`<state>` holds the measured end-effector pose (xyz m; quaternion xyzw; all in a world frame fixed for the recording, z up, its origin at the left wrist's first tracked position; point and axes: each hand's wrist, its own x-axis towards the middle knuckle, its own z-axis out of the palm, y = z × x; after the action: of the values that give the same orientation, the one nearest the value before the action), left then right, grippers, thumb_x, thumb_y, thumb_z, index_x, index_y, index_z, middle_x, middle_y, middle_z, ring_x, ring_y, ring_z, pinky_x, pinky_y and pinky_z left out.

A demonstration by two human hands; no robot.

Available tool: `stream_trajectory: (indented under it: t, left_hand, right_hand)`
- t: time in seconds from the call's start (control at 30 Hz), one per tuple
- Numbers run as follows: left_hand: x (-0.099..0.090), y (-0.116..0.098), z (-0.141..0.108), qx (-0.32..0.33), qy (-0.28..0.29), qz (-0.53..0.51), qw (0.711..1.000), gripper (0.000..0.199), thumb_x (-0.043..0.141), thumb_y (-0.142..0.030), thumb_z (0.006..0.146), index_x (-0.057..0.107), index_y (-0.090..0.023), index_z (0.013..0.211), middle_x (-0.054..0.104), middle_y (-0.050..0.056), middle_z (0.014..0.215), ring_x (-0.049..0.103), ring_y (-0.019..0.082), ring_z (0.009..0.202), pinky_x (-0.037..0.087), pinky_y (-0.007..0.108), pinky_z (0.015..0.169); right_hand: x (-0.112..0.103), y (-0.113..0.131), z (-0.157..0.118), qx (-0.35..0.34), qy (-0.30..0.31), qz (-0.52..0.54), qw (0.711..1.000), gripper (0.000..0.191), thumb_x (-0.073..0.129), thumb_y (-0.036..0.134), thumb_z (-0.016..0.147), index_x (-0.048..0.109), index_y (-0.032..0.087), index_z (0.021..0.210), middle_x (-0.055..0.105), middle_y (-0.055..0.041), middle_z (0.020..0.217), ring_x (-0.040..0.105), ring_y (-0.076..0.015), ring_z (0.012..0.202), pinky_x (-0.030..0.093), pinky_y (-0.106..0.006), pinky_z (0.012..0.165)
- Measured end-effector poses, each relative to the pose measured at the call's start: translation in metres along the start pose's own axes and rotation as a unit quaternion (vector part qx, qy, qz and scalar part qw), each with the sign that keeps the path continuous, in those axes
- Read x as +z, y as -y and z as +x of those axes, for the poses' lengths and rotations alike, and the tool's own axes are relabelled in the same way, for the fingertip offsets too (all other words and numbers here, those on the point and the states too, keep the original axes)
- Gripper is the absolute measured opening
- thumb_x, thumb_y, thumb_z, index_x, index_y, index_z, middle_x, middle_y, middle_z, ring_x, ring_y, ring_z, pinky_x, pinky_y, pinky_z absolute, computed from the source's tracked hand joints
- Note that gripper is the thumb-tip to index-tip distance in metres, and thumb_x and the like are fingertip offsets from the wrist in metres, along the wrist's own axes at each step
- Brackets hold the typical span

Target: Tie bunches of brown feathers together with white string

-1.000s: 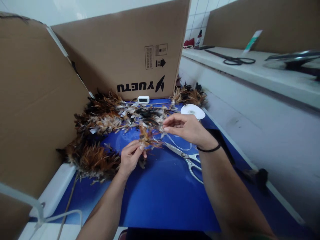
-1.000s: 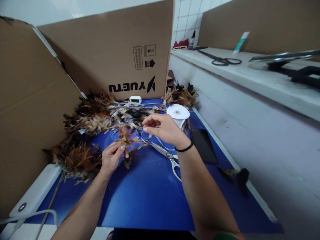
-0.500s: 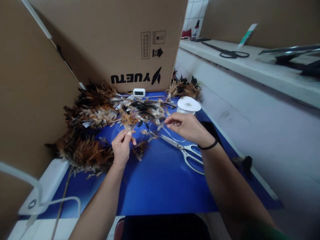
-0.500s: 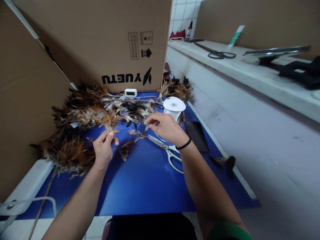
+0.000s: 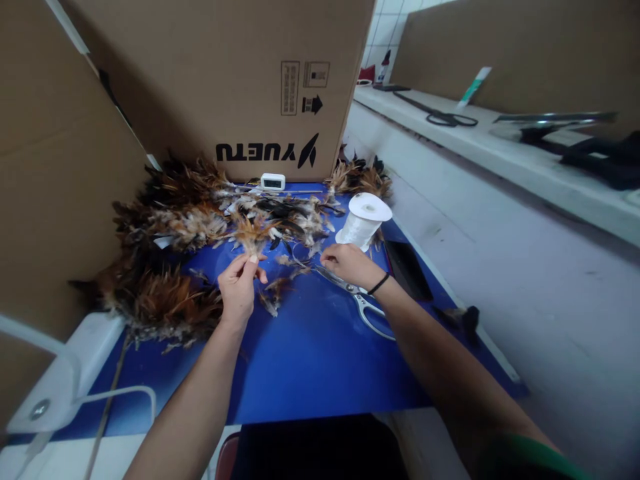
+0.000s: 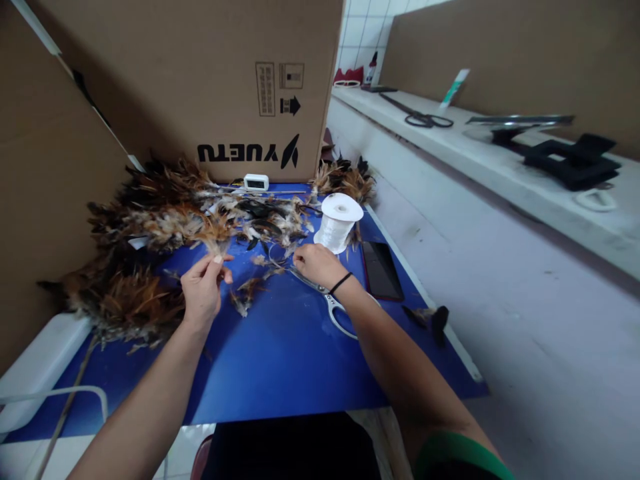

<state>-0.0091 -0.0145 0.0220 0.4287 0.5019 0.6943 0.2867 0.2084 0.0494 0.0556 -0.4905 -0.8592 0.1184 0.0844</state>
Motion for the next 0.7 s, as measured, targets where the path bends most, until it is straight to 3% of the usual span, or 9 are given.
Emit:
stream_trajectory:
  t: [0.13, 0.27, 0.37, 0.53, 0.7]
  left_hand:
    - [0.0, 0.001, 0.0, -0.001, 0.021, -0.04, 0.999, 0.017, 0.061, -0.03, 0.077, 0.069, -0.015, 0.073, 0.064, 0.001, 0.068, 0.049, 0.007, 0.044, 0.04, 0.023, 0.049]
    - [-0.001, 0.001, 0.0, -0.007, 0.019, -0.033, 0.999, 0.018, 0.06, -0.031, 0.078, 0.069, -0.015, 0.075, 0.063, 0.001, 0.065, 0.049, 0.008, 0.044, 0.039, 0.023, 0.05]
    - [-0.001, 0.0, 0.0, -0.008, 0.02, -0.03, 0.999, 0.019, 0.059, -0.031, 0.078, 0.069, -0.015, 0.075, 0.062, 0.001, 0.065, 0.049, 0.008, 0.045, 0.04, 0.023, 0.05]
    - [-0.002, 0.001, 0.0, -0.007, 0.027, -0.035, 0.999, 0.019, 0.059, -0.032, 0.079, 0.07, -0.016, 0.075, 0.059, -0.001, 0.062, 0.049, 0.008, 0.045, 0.04, 0.023, 0.051]
    - [-0.002, 0.001, 0.0, -0.009, 0.026, -0.04, 0.999, 0.02, 0.059, -0.033, 0.079, 0.069, -0.016, 0.075, 0.06, 0.0, 0.064, 0.049, 0.007, 0.045, 0.04, 0.023, 0.051]
  right_hand:
    - [0.014, 0.014, 0.013, 0.015, 0.036, -0.046, 0.998, 0.014, 0.054, 0.02, 0.077, 0.067, 0.019, 0.082, 0.068, -0.0061, 0.091, 0.061, -0.0177, 0.083, 0.043, -0.025, 0.072]
    - [0.025, 0.024, 0.018, 0.028, 0.02, -0.073, 0.997, 0.014, 0.054, 0.019, 0.076, 0.066, 0.014, 0.079, 0.066, -0.0141, 0.097, 0.061, -0.0253, 0.09, 0.045, -0.033, 0.075]
    - [0.025, 0.025, 0.022, 0.026, 0.005, -0.067, 0.997, 0.016, 0.049, 0.014, 0.076, 0.065, 0.013, 0.075, 0.067, -0.0147, 0.092, 0.062, -0.025, 0.087, 0.045, -0.033, 0.075]
    - [0.005, 0.019, 0.03, 0.04, -0.054, -0.009, 0.998, 0.017, 0.047, 0.016, 0.081, 0.064, 0.017, 0.078, 0.069, -0.007, 0.082, 0.064, -0.0174, 0.076, 0.046, -0.027, 0.07]
    - [-0.027, 0.015, 0.028, 0.051, -0.188, 0.197, 0.961, 0.004, 0.059, 0.02, 0.073, 0.061, 0.016, 0.072, 0.066, -0.0029, 0.065, 0.063, -0.0149, 0.063, 0.046, -0.025, 0.06]
